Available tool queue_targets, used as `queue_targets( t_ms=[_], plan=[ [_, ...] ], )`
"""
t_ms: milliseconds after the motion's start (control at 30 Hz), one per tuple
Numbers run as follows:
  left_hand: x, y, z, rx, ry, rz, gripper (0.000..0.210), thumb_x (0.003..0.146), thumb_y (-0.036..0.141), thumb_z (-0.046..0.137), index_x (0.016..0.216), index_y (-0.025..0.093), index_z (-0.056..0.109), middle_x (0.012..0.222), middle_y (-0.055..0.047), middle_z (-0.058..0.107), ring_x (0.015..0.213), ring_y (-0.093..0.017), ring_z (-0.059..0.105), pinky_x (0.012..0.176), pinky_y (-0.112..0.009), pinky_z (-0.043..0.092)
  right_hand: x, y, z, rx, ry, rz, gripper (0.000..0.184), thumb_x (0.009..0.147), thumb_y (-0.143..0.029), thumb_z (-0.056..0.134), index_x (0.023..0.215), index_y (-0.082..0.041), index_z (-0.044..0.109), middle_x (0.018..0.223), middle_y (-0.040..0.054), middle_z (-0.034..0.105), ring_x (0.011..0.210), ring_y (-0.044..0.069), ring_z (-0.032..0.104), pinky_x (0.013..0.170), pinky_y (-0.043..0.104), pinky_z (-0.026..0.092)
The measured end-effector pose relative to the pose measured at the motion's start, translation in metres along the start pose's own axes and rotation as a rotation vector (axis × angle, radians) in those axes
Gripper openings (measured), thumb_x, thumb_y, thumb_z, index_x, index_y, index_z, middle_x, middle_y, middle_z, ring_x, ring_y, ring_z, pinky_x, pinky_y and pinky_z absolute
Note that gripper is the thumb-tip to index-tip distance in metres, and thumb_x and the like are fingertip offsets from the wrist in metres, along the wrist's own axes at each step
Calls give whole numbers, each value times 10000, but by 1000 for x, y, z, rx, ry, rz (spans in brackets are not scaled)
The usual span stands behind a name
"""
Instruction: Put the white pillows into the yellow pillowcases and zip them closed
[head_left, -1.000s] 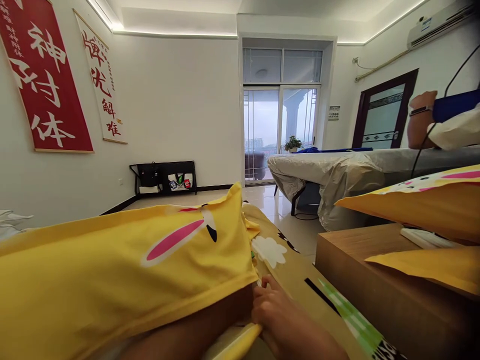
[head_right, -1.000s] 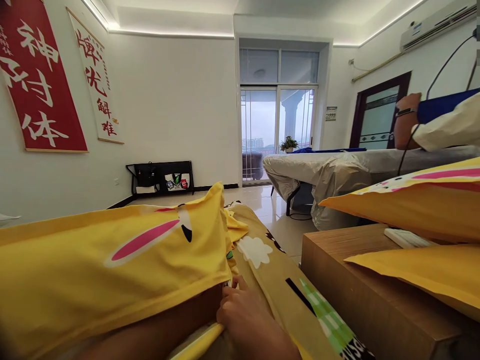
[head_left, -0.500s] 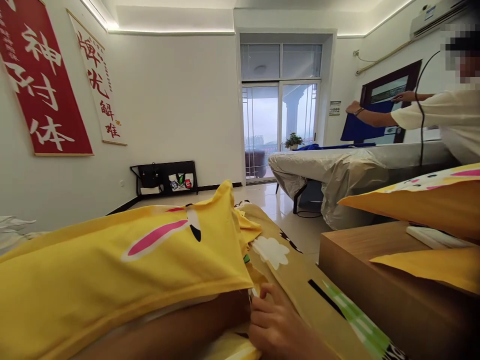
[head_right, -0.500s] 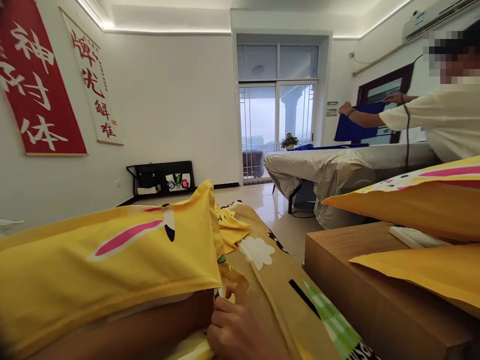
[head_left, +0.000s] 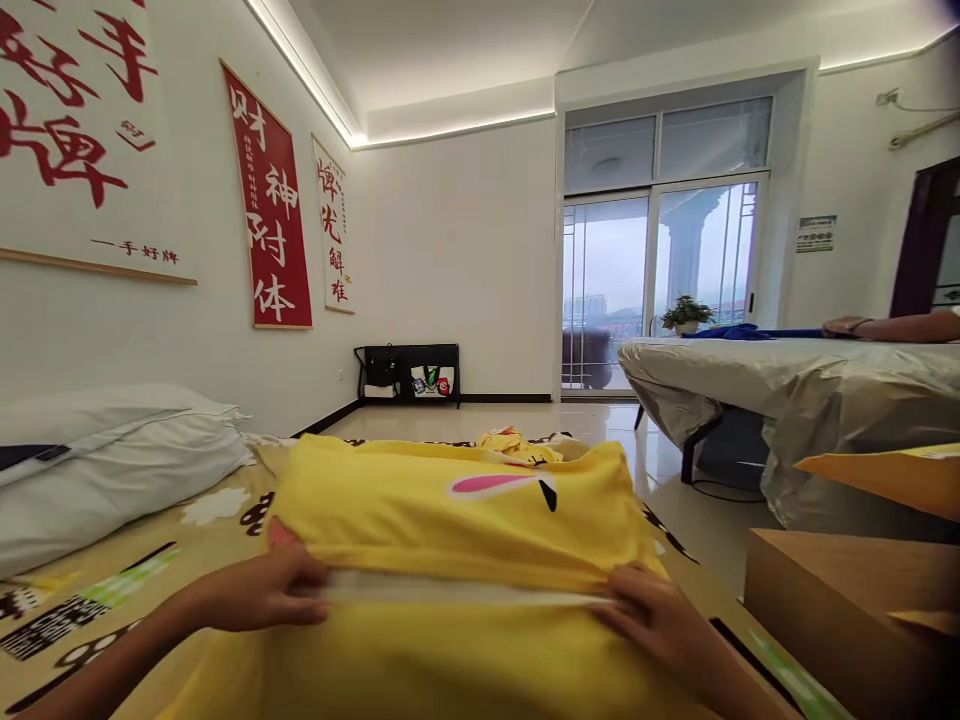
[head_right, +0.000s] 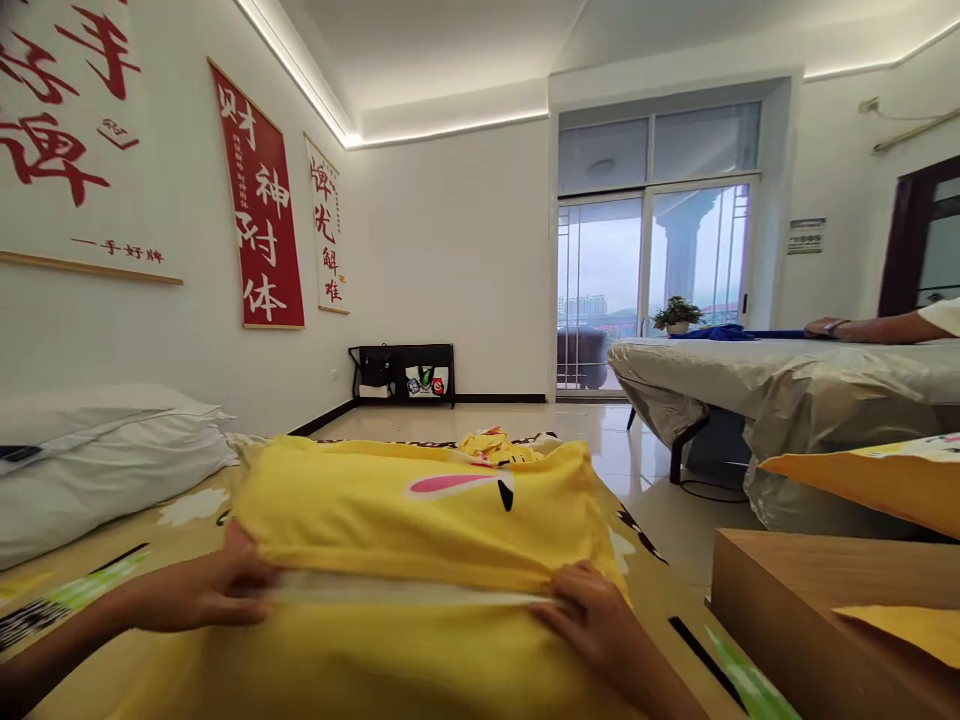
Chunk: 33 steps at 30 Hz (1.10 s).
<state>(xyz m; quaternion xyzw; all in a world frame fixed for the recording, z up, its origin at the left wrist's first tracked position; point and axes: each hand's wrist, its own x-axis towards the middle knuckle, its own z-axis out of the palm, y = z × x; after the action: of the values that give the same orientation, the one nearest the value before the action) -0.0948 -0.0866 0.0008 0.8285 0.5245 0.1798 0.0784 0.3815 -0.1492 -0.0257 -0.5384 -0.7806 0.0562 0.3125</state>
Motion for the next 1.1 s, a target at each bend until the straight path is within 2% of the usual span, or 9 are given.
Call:
queue_targets(
  t_ms=[67,200,300,467,567,833,900,967,1100],
  plan=[
    [-5,-4,-30,10,-31,52,437,798,577,445,632,189,560,657,14,534,624,-141,450,600,-238,307,23,-6,19,-32,8,-24,428,898,-538,389,615,-224,451,680,34,591,706,187,523,701,314,407],
    [28,1,-51,32,258,31,453,869,504,327,636,160,507,606,24,470,640,-125,401,642,-260,293,65,-16,30,-89,296,-17,415,924,-510,296,638,-234,416,656,44,571,679,200,529,743,350,404],
    [56,7,-24,21,384,-21,437,886,486,315,638,170,484,625,7,473,675,-152,431,671,-295,291,75,-13,28,-78,504,105,400,913,-532,302,669,-242,433,615,33,542,656,210,536,697,346,419],
    [47,2,57,-37,342,-51,382,879,429,327,641,193,510,645,-44,594,643,-197,542,629,-296,334,43,23,74,-89,271,46,500,924,-583,248,647,-248,494,683,69,616,685,232,593,676,357,452],
    [29,-7,76,-49,382,-45,406,913,425,251,689,203,506,748,-75,649,743,-210,588,697,-299,368,27,37,95,-113,307,26,514,940,-569,227,768,-234,576,808,90,664,826,253,628,780,397,456],
    [44,-18,2,4,493,-39,461,888,495,275,535,207,345,534,-28,516,555,-162,492,591,-273,292,65,2,18,-162,327,-43,459,906,-565,354,628,-223,480,635,30,611,621,193,557,680,349,414],
    [52,-20,-5,20,537,-36,439,885,479,296,550,204,364,562,-31,532,580,-166,500,603,-272,291,72,0,17,-207,375,-74,420,903,-537,404,641,-221,492,659,24,623,650,189,567,716,349,402],
    [53,-24,7,28,547,-24,406,872,454,324,560,203,388,570,-33,552,579,-168,510,599,-270,297,70,7,40,-258,430,-91,412,896,-531,433,639,-219,513,662,23,629,665,194,581,737,356,395],
    [44,-41,66,13,488,23,393,859,423,330,546,203,422,528,-30,575,525,-165,539,546,-259,328,50,36,119,-195,515,-106,483,937,-533,343,647,-225,574,640,23,640,640,188,608,665,321,407]
  ],
)
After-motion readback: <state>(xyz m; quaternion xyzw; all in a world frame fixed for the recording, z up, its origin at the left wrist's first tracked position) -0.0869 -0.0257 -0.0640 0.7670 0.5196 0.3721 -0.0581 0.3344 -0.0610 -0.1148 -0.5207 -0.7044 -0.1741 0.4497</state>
